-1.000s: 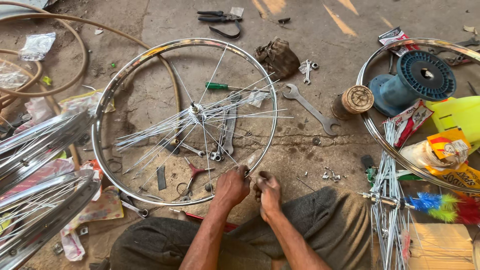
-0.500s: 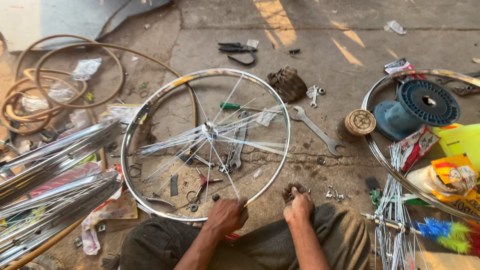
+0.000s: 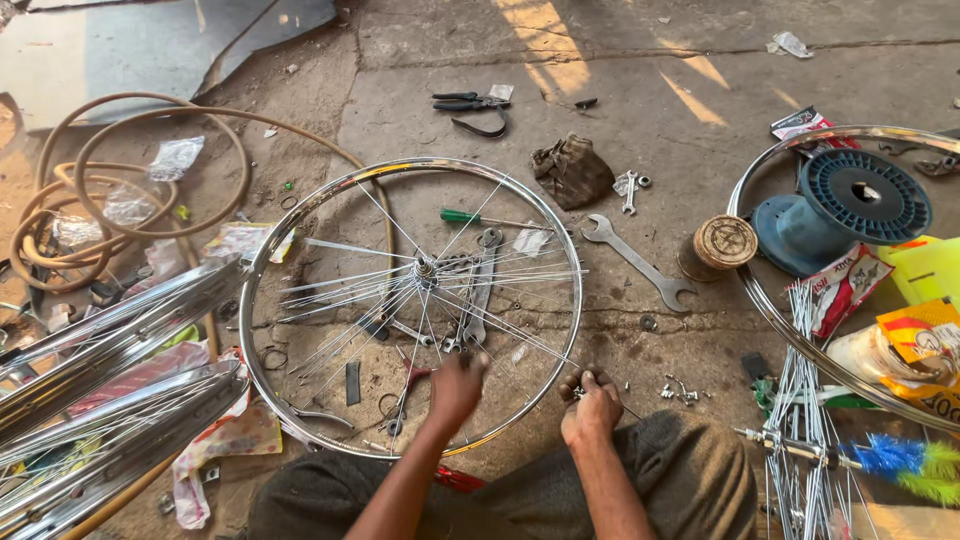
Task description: The person assembles a bicycle wheel by inserting spokes into the hub and rim, then tightening the nipples with a spoke wrench. The person handles the rim, spokes, hub, and spoke wrench throughout the process.
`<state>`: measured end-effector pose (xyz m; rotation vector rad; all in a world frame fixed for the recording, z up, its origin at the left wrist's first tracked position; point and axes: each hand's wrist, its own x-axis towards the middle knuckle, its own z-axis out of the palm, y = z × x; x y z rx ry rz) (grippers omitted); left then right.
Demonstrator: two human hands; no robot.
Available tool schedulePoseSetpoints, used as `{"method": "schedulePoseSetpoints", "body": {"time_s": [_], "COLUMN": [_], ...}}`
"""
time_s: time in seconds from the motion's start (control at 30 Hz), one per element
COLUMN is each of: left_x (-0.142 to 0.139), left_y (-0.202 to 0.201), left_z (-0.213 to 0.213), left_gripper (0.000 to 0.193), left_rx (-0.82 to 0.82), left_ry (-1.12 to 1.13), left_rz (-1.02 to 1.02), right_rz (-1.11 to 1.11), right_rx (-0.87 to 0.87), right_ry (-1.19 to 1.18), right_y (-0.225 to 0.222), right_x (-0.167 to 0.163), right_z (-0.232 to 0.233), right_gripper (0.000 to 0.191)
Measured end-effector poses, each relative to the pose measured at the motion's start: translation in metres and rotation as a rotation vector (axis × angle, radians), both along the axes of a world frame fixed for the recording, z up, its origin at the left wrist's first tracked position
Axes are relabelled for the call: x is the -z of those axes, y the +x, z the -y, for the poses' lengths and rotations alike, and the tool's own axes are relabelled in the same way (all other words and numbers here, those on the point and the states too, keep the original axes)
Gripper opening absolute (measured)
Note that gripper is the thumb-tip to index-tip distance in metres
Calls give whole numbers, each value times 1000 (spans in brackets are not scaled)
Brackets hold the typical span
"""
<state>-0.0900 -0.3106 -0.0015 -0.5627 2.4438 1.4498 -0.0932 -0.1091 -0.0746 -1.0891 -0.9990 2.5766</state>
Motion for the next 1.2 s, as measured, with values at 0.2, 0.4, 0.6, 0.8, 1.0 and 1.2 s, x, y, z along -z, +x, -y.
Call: {"method": "schedulePoseSetpoints", "body": {"time_s": [0.2,0.4,0.6,0.8,1.0,1.2], "left_x": [6,31,44,59,73,64], "left_y": [-88,-123,-140,-153,-151,-149], "left_z": [0,1,0,10,5,2], "left_gripper": [32,30,23,20,18,17], "left_rx": [-645,-765,-876,-903,-872,-893], "left_ry": [431,908,900,1079,1077,1033], "left_rz": [-213,-184,-121,-180,-217,-208], "right_rz": [2,46,201,91,120,112], "right_rx": [30,-19,-61,-155,-297,-368], "right_ry": [70,175,207,248,373,432], "right_y": [-1,0,6,13,20,22], "right_x": [15,34,42,48,51,55], "right_z": [-4,6,8,14,30,26], "right_gripper": [11,12,12,11,25,28]}}
